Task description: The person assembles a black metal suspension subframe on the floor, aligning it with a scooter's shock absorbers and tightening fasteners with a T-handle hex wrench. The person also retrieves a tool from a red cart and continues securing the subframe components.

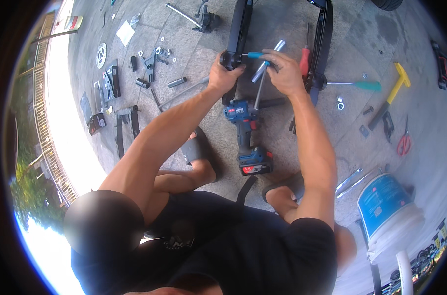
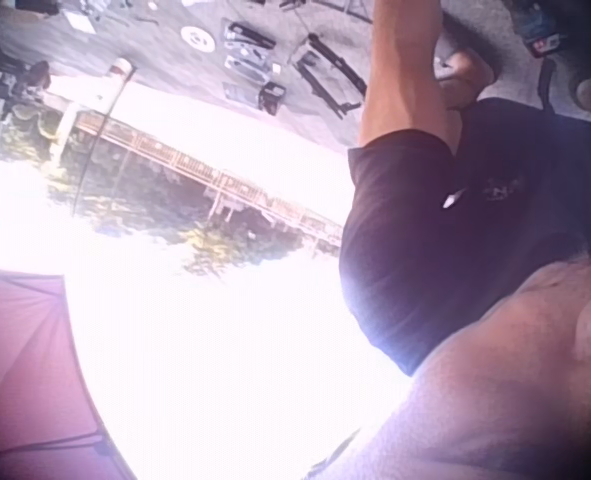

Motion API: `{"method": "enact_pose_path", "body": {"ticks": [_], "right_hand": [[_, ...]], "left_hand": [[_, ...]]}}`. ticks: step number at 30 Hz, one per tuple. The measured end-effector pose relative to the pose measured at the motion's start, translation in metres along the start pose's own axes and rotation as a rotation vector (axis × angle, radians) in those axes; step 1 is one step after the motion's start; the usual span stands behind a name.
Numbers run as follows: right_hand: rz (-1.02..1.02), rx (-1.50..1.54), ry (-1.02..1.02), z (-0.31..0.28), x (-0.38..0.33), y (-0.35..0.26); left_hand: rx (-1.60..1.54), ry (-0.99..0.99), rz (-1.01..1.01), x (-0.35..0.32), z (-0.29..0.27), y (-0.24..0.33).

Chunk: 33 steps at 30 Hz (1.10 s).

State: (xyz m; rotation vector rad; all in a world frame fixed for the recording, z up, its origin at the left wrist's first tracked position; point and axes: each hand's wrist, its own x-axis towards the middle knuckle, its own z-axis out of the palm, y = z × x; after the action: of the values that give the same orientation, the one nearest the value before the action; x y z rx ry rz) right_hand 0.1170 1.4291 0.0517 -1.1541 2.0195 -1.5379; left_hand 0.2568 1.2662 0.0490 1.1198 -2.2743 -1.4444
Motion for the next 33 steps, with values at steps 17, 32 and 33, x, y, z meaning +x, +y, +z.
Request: {"method": "enact_pose_path", "body": {"ticks": [17,32,33], "right_hand": [[-0.227,-0.309,-0.006,0.011,-0.002,-0.009],[0.771,0.586,-0.186,-0.001,0.029,0.007],[0.851,0.660,-0.156,0.000,0.029,0.007]], "left_hand": [[0.014,0.003,0.020,-0.001,0.000,0.000],[0.050,0.028,0.005,-0.005,-0.002,0.012],[0.061,0.033,0.008,-0.005,-0.002,0.012]]}}
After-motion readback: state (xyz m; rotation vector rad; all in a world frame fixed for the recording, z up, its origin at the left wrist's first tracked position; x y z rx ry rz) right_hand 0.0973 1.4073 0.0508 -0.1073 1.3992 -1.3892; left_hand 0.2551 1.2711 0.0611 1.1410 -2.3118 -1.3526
